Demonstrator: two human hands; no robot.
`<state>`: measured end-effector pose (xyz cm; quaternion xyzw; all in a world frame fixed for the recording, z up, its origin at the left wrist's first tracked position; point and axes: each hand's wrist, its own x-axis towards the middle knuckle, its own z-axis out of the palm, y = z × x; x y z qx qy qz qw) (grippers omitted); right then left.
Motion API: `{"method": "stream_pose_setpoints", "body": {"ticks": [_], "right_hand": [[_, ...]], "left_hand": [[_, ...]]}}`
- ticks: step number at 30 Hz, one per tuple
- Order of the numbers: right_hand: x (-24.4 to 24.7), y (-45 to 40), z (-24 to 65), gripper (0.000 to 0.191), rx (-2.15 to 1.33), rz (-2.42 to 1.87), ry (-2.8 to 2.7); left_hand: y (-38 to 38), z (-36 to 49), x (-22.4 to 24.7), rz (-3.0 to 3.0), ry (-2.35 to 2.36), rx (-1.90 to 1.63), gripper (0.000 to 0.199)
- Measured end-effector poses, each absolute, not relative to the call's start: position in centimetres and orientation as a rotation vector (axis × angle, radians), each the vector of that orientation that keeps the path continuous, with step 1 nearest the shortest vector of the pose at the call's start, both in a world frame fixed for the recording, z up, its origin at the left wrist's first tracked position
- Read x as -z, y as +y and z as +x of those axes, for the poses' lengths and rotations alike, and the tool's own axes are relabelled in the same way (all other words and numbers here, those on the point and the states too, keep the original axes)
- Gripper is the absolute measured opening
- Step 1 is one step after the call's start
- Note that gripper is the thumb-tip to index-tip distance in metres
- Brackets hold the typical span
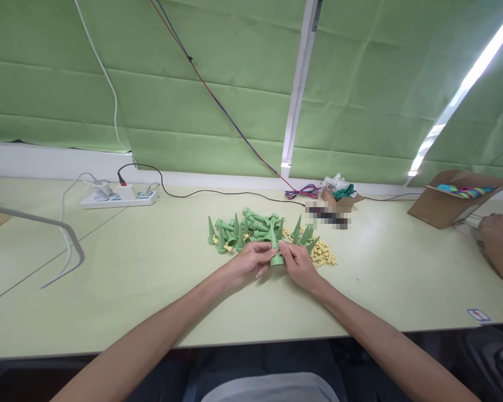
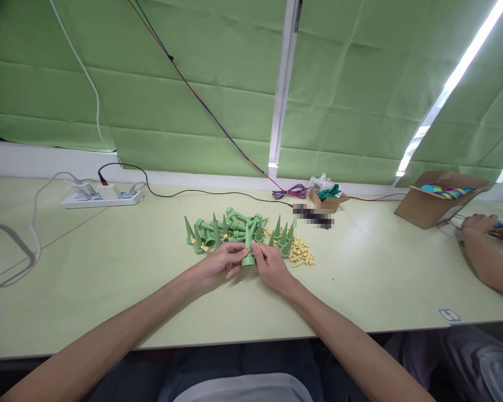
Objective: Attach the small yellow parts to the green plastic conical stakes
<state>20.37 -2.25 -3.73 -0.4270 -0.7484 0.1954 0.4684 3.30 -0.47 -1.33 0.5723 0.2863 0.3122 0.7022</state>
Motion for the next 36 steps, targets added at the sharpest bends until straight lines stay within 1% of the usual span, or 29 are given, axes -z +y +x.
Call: {"method": "stream_pose_setpoints", "body": {"ticks": [3, 7, 11, 17, 20, 24, 36], "right_hand": [[3.8, -2.2, 20.3, 0.044, -0.467, -1.052, -1.834], [3.9, -2.0, 20.2, 0.046, -0.506, -1.084, -1.824], [4.0, -1.9, 20.2, 0.048, -0.569, -1.099, -1.798], [3.7, -1.7, 20.1, 0.049, -0.595, -1.114, -1.739], [3.5, -1.7, 20.0, 0.048, -0.610, -1.119, -1.759], [3.6, -1.9, 19.7, 0.047, -0.599, -1.104, -1.822], [4.2, -2.4, 19.3, 0.048, -0.453, -1.154, -1.922]], "left_hand": [[-0.4, 3.2, 1.2, 1.385, 0.659, -0.707, 0.034], [-0.5, 2.9, 0.7, 1.689, 0.732, -0.735, 0.039], [-0.8, 2.9, 0.4, 1.813, 0.764, -0.775, 0.038], [-0.8, 3.2, 0.7, 1.775, 0.813, -0.770, 0.036], [-0.4, 3.3, 0.9, 1.696, 0.817, -0.828, 0.034], [0.1, 3.3, 1.0, 1.647, 0.838, -0.886, 0.038], [0.8, 2.6, 2.2, 1.725, 0.776, -0.770, 0.053]]}}
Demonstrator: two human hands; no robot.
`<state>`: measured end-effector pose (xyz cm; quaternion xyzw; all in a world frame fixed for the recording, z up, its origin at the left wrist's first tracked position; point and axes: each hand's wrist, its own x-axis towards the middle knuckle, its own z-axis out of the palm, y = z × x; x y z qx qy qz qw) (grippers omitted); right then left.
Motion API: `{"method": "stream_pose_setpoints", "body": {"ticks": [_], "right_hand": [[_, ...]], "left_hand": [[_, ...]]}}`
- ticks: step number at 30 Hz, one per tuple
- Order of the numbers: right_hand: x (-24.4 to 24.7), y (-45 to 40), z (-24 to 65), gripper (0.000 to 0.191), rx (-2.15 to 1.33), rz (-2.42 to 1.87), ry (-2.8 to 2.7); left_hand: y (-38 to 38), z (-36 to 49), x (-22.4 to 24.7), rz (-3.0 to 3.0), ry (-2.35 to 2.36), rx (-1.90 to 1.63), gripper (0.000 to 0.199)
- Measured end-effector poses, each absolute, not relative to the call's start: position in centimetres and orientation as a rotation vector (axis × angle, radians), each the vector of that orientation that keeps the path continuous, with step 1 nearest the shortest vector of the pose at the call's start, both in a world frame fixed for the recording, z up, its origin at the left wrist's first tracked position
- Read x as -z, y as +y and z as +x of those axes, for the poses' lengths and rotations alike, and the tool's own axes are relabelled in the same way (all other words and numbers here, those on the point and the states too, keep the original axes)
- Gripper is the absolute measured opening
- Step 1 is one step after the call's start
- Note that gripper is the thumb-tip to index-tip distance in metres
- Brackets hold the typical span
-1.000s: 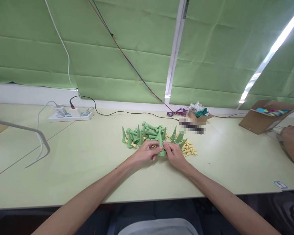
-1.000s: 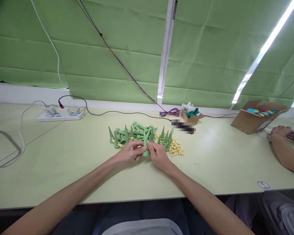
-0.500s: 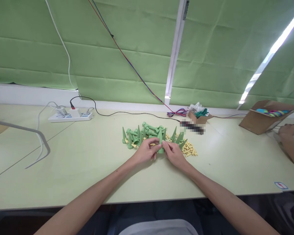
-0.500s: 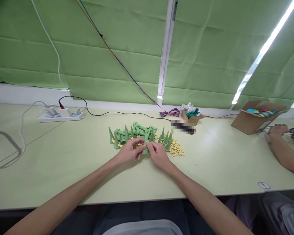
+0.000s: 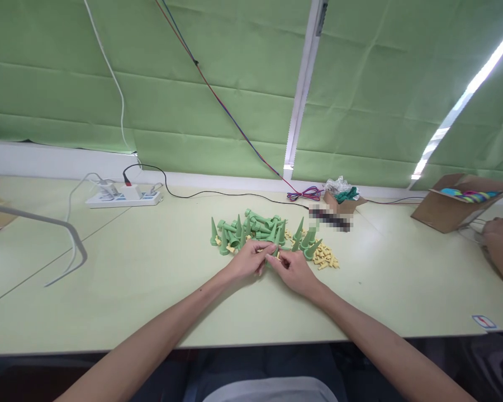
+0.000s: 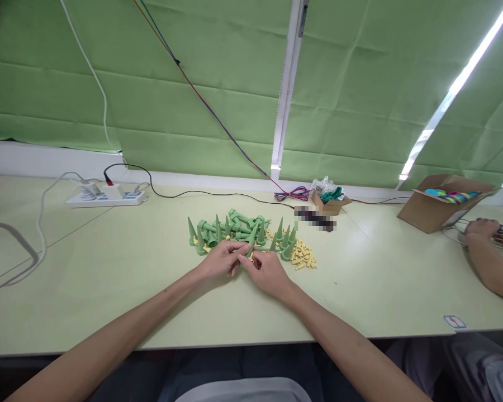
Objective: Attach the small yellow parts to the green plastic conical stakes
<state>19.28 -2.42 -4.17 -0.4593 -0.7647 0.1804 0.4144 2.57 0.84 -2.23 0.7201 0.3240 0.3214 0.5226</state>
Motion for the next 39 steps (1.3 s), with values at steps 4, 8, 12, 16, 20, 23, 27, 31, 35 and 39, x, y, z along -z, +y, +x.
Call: {"method": "stream_pose_setpoints", "body": {"ticks": [4, 8, 12, 16, 20, 23, 27, 31, 35, 39], "right_hand": [[4.30, -2.55, 19.17, 0.047, -0.400, -1.148, -1.937], [4.37, -2.63, 19.13, 0.047, -0.373, -1.160, -1.960], [4.46, -2.57, 19.12, 0.047, -0.331, -1.159, -1.987], [4.55, -2.59, 19.17, 0.047, -0.308, -1.153, -2.019], [4.53, -2.63, 19.23, 0.048, -0.312, -1.168, -2.006], [4.41, -2.54, 19.26, 0.050, -0.345, -1.177, -1.989], [4.28, -2.36, 19.28, 0.053, -0.398, -1.181, -1.948], [4.35, -2.24, 19.32, 0.056, -0.419, -1.154, -1.929], [4.42, -2.19, 19.38, 0.056, -0.433, -1.127, -1.926], [4.42, -2.15, 19.42, 0.057, -0.438, -1.132, -1.925]], "left_hand": [[0.89, 2.67, 2.47, 1.684, 0.746, -0.751, 0.053], [0.88, 2.83, 2.61, 1.650, 0.741, -0.737, 0.052], [0.92, 2.86, 2.73, 1.641, 0.754, -0.712, 0.050], [0.87, 2.92, 2.80, 1.618, 0.762, -0.698, 0.050], [0.76, 2.99, 2.75, 1.611, 0.767, -0.695, 0.049], [0.67, 3.10, 2.70, 1.582, 0.780, -0.706, 0.048], [0.63, 3.25, 2.69, 1.546, 0.770, -0.751, 0.048], [0.68, 3.31, 2.68, 1.559, 0.757, -0.767, 0.049], [0.60, 3.36, 2.58, 1.524, 0.772, -0.771, 0.051], [0.23, 3.47, 2.30, 1.492, 0.780, -0.768, 0.050]]}}
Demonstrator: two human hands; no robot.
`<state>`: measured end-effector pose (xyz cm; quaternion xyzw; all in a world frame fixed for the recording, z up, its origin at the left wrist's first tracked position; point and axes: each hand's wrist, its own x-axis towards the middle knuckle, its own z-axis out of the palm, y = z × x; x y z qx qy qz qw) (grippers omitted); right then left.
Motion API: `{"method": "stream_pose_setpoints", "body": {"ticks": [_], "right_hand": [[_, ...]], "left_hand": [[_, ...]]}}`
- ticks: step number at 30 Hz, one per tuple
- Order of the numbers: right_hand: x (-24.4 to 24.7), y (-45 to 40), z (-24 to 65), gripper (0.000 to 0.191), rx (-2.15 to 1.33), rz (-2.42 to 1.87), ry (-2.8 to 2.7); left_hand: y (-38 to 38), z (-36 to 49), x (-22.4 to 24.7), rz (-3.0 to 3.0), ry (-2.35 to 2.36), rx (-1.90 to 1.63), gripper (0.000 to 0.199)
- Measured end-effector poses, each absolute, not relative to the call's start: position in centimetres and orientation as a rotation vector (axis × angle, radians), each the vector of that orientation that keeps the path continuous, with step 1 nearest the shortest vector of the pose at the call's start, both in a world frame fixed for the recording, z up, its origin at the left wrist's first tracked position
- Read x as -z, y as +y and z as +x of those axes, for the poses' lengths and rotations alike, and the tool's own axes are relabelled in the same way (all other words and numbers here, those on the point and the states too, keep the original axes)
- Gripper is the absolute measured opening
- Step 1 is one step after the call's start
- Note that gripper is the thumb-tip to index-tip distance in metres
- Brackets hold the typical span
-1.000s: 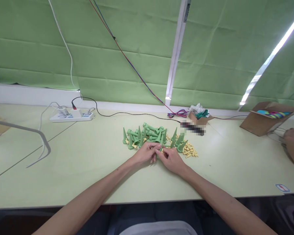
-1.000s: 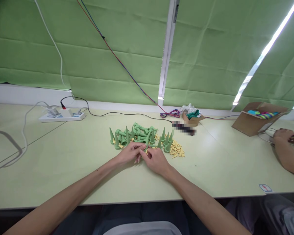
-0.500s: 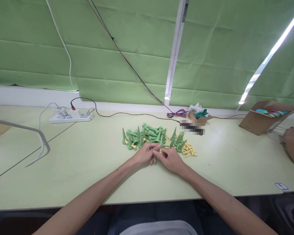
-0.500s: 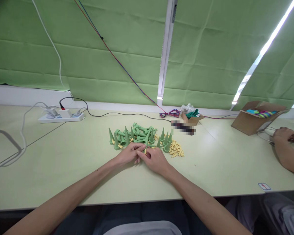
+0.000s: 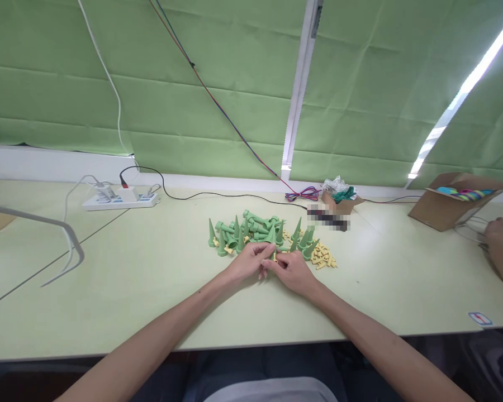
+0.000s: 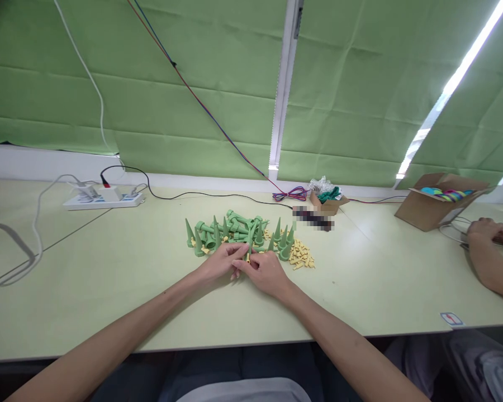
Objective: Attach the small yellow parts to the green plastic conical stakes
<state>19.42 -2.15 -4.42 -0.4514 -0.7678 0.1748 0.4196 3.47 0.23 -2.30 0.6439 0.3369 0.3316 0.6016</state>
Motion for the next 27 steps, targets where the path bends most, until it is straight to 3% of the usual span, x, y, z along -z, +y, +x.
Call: {"method": "stream_pose_setpoints", "body": {"ticks": [27], "right_hand": [[4.30, -2.22, 19.67, 0.064, -0.458, -1.132, -2.000]], "left_hand": [[-0.07, 3.61, 2.79, 1.536, 0.816, -0.783, 0.048]]}}
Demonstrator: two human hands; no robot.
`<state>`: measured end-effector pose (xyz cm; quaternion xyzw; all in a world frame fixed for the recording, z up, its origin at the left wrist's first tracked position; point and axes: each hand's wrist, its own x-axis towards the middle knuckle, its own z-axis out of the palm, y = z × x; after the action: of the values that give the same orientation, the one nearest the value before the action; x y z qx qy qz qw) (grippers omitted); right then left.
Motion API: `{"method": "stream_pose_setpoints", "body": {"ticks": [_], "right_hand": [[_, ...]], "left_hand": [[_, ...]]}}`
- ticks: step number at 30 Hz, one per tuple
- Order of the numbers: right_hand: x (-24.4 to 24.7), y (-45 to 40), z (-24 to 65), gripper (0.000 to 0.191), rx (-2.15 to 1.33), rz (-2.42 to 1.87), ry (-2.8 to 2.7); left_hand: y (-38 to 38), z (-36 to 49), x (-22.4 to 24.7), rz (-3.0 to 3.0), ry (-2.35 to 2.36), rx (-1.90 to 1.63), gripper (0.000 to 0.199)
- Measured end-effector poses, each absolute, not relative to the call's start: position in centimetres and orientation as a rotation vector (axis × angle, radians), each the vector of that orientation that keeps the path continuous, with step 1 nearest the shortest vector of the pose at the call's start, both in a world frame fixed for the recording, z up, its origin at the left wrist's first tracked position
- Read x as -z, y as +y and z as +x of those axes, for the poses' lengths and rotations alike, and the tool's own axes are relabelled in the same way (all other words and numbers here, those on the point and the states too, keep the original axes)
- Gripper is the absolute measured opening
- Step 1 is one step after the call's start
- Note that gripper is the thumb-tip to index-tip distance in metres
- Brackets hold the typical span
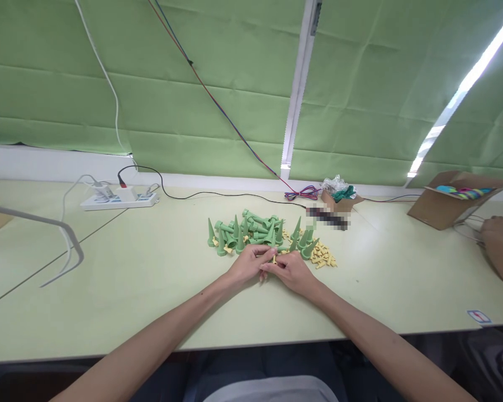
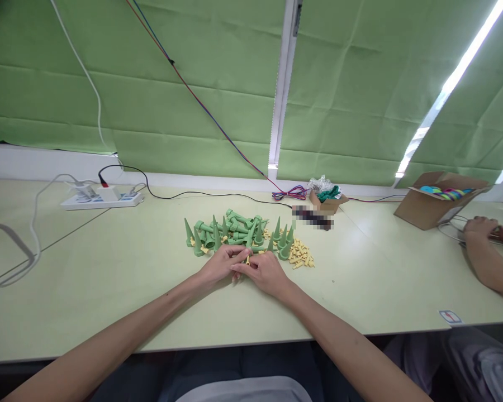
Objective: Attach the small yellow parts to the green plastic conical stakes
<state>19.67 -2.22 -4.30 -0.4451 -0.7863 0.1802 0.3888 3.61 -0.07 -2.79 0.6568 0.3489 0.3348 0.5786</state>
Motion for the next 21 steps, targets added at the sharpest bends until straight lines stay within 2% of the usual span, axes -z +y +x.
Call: {"method": "stream_pose_setpoints", "body": {"ticks": [13, 21], "right_hand": [[4.2, -2.1, 19.5, 0.063, -0.478, -1.134, -1.987], [4.2, -1.9, 19.6, 0.058, -0.443, -1.134, -2.024]], "left_hand": [[0.1, 3.6, 2.1, 1.555, 0.824, -0.788, 0.053], [-0.1, 3.3, 1.0, 1.752, 0.978, -0.890, 0.043]]}}
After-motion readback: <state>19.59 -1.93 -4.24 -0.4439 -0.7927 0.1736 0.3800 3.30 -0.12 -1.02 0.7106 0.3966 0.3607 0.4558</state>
